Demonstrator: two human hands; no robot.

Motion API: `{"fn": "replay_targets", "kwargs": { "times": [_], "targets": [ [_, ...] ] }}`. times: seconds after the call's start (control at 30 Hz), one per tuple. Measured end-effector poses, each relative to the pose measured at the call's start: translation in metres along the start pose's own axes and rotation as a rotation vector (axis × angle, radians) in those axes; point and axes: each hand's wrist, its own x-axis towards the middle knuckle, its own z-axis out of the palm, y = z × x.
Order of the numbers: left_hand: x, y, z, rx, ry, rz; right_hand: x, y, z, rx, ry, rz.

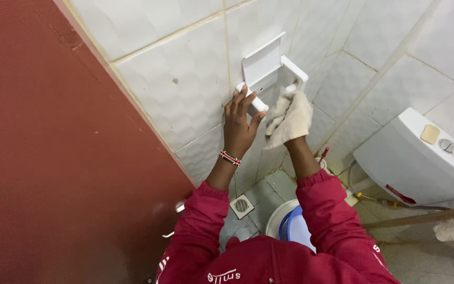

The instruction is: The person wipes the inside and outside of a toilet paper holder with a cloth, then washes the cloth in a bucket of soapy water and wipes the holder again.

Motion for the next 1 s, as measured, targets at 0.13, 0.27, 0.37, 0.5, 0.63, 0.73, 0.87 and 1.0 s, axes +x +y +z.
{"fn": "replay_targets", "kwargs": {
  "times": [0.13, 0.27, 0.37, 0.5, 0.63, 0.73, 0.87, 1.0],
  "targets": [
    [0.002, 0.0, 0.0, -0.002, -0.002, 0.003, 0.009, -0.008, 0.012, -0.06, 0.037, -0.089],
    [0.002, 0.003, -0.002, -0.011, 0.0, -0.009, 0.031, 0.0, 0.008, -0.296, 0.036, -0.17],
    [0.001, 0.002, -0.001, -0.02, 0.001, -0.012, 0.036, 0.007, 0.002, -0.357, -0.009, -0.184],
    [0.001, -0.002, 0.003, 0.017, -0.006, -0.008, 0.016, 0.007, -0.014, -1.226, -0.046, -0.535],
    [0.0, -0.004, 0.005, 0.026, -0.017, -0.01, -0.002, -0.008, -0.013, -0.691, -0.028, -0.343],
    [0.001, -0.004, 0.005, 0.028, -0.01, 0.005, -0.007, -0.023, -0.016, 0.049, 0.05, -0.007],
    [0.0, -0.003, 0.004, 0.012, 0.0, -0.006, 0.032, -0.007, -0.033, -0.6, 0.114, -0.649],
    [0.0, -0.001, 0.002, -0.005, 0.004, -0.003, 0.072, 0.01, -0.039, -0.78, -0.018, -0.804]
  ]
}}
